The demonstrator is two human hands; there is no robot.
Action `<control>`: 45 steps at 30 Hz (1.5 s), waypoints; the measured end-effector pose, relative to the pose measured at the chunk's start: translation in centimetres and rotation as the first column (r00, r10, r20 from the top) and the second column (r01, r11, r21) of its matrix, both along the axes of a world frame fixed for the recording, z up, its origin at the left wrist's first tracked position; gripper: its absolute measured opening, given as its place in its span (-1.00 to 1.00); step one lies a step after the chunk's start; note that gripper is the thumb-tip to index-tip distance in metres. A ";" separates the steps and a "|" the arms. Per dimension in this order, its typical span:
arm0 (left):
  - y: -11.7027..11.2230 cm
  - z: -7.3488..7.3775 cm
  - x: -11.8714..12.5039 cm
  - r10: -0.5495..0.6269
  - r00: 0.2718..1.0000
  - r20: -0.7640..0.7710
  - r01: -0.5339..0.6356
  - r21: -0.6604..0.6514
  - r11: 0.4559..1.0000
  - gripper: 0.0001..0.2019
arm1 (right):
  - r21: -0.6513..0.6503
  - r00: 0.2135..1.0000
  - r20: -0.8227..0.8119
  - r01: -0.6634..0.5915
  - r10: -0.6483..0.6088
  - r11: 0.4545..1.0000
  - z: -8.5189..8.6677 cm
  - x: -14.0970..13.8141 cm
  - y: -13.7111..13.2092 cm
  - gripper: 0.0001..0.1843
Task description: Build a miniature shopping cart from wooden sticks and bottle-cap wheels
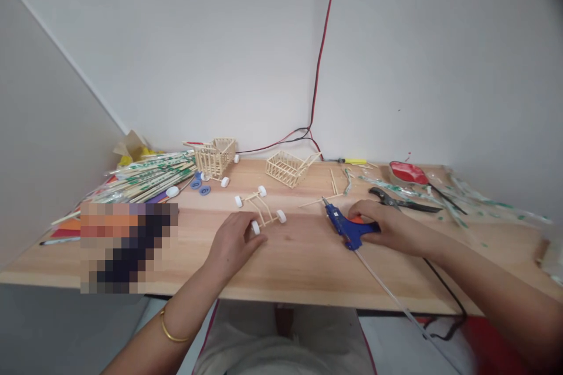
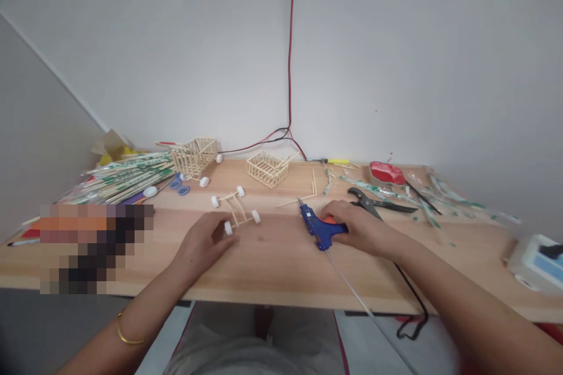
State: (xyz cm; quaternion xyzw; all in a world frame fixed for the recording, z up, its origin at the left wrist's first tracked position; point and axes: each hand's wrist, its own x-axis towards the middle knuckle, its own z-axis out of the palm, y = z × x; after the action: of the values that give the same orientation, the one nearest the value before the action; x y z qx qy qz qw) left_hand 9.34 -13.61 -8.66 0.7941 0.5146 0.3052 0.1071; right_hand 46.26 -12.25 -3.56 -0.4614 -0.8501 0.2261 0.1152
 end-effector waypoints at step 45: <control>5.5 3.9 21.5 -0.277 0.826 -0.491 0.297 -0.038 0.954 -0.77 | 0.067 0.845 -0.473 0.318 -0.251 0.946 1.4 6.3 -5.5 -0.70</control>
State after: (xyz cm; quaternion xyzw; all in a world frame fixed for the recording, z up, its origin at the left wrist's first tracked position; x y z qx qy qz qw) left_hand 30.80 -8.12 -4.76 0.9155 0.3934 0.0841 0.0014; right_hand 52.58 -17.75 -2.16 -0.5066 -0.7347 0.2472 0.3774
